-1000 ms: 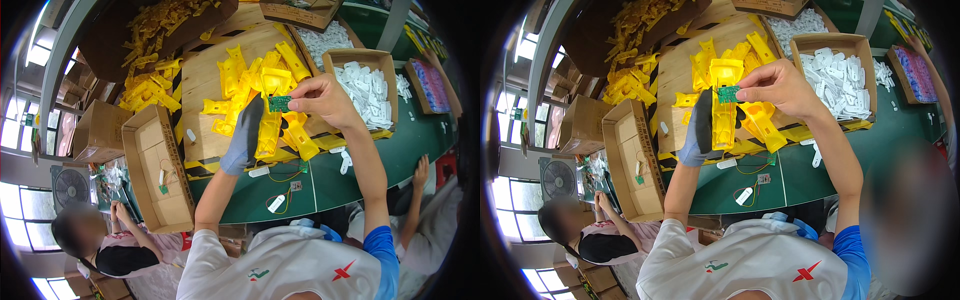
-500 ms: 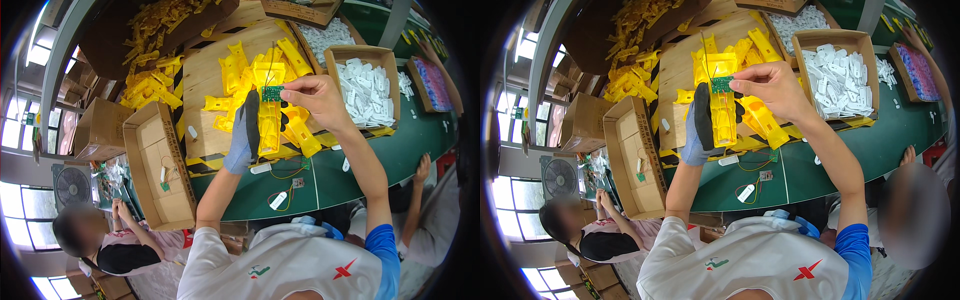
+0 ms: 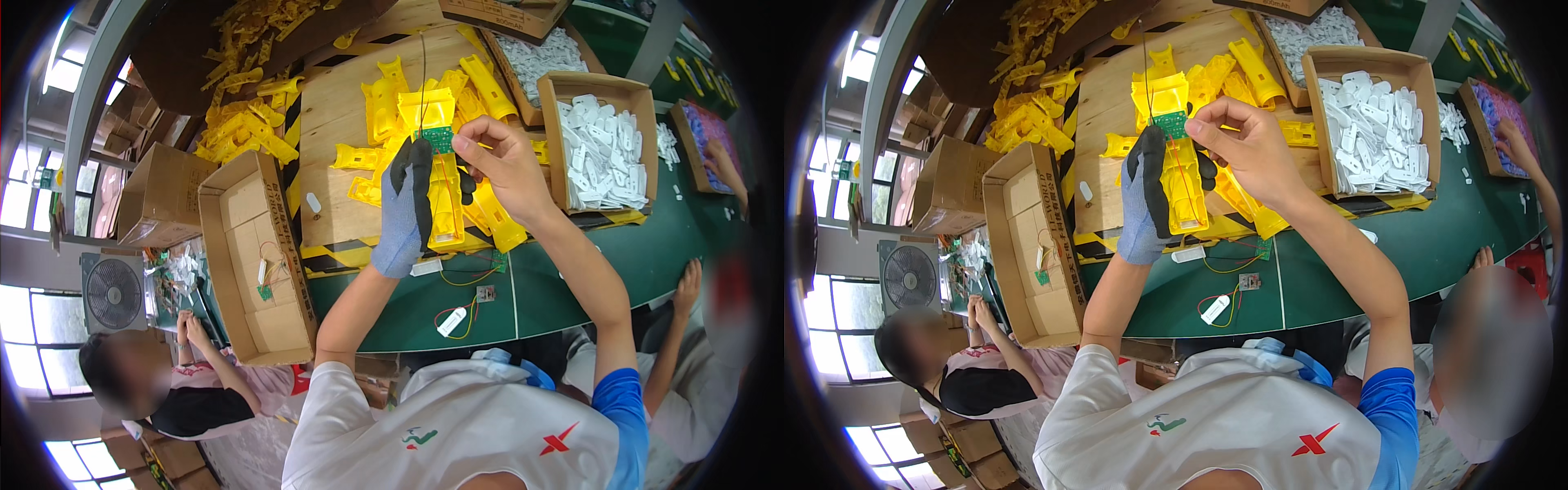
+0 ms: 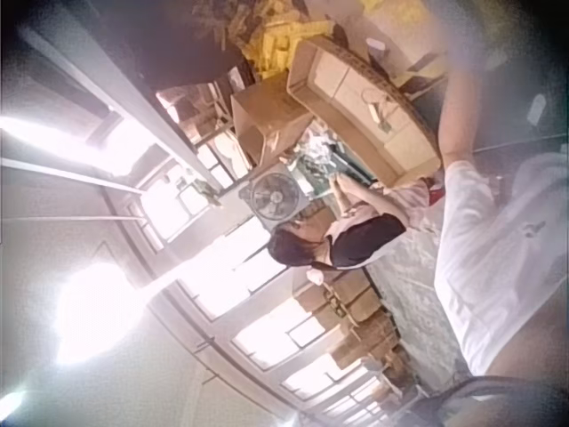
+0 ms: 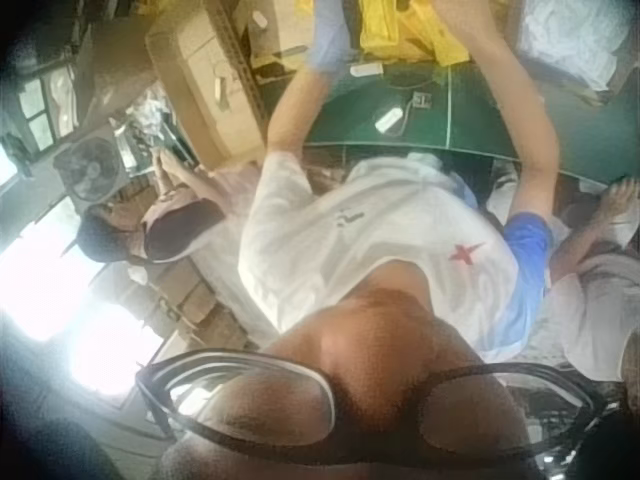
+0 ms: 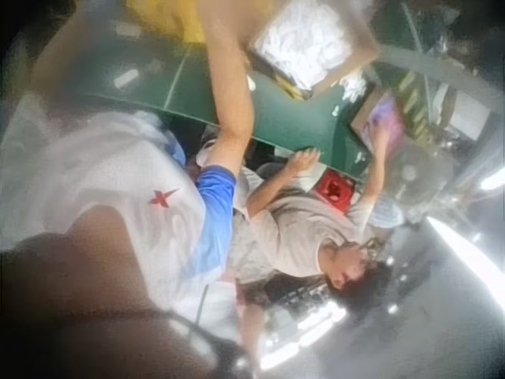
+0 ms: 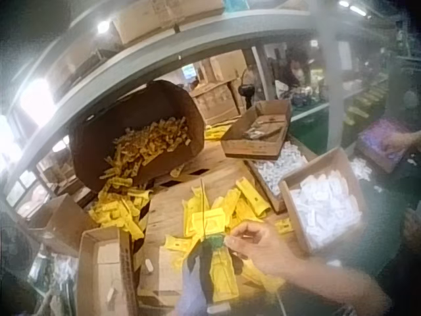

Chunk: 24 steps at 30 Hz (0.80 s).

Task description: Insert circuit boards and lenses into yellow plastic flashlight housings.

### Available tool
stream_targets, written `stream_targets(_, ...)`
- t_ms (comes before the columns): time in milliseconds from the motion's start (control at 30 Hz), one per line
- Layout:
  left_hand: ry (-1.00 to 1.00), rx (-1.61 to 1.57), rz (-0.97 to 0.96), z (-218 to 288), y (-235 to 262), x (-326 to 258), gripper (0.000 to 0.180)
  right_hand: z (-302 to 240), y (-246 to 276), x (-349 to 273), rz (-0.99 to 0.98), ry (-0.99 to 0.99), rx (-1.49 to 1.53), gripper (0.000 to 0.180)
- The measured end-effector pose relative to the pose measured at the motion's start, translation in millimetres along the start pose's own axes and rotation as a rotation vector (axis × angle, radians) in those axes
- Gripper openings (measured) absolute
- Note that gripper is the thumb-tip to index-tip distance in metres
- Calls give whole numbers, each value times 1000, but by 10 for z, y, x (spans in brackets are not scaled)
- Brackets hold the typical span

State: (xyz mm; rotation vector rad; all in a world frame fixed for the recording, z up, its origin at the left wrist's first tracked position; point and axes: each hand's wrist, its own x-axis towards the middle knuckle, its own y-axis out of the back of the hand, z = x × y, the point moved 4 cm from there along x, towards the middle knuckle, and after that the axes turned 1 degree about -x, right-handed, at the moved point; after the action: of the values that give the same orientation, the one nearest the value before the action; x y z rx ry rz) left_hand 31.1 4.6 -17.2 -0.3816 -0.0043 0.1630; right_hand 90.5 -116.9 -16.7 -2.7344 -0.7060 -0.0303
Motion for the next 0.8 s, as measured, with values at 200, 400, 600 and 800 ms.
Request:
stream_targets(200, -121, 0, -22, -11, -34, -55, 30, 69, -37, -94, 2, 87, 41, 17)
stream_targets(400, -109, -39, -1, -96, 42, -55, 27, 50, -93, -150, 33, 130, 74, 17)
stream_targets(600, -142, 276, 7, -105, -21, -34, 35, 68, 24, -246, 65, 110, 2, 17)
stream_targets(800, 34, 82, -139, -61, -154, -247, 46, -122, 251, -478, -61, 9, -52, 13)
